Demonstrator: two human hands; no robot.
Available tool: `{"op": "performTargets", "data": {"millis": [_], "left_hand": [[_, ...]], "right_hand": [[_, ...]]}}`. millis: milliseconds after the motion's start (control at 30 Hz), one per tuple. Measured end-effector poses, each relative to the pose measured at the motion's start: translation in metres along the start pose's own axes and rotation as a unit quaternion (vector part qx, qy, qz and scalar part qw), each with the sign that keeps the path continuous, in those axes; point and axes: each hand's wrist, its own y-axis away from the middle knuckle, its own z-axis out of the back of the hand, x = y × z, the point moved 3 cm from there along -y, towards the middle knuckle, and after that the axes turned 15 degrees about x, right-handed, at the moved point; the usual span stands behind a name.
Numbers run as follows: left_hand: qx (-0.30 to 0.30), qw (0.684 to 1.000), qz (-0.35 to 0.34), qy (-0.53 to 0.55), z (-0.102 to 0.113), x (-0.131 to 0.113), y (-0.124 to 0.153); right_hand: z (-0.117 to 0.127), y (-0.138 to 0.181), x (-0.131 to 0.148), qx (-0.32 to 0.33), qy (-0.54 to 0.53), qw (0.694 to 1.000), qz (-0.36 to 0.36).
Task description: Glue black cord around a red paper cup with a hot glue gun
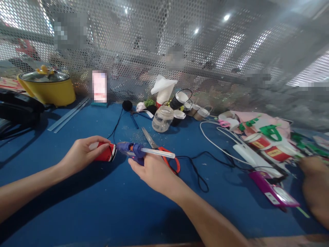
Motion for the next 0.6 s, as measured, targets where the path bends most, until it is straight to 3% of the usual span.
{"op": "performTargets", "data": {"millis": [233, 400, 500, 600], "left_hand": [[0.005, 1.0, 0.002, 0.005, 0.001, 0.0, 0.0], [0.004, 1.0, 0.001, 0.015, 0.001, 0.002, 0.001], [0.007, 1.0, -0.003, 0.012, 0.001, 0.002, 0.001], [0.003, 1.0, -0.001, 0.013, 0.002, 0.002, 0.001]], "right_hand": [[-0.003, -0.01, -0.005, 0.007, -0.047, 0.999, 0.018], [-0.002, -0.011, -0.007, 0.031, -0.144, 0.989, 0.005], [0.005, -0.01, -0.009, 0.032, -0.257, 0.966, 0.022], [0.026, -0.014, -0.019, -0.038, -0.357, 0.932, 0.043]]}}
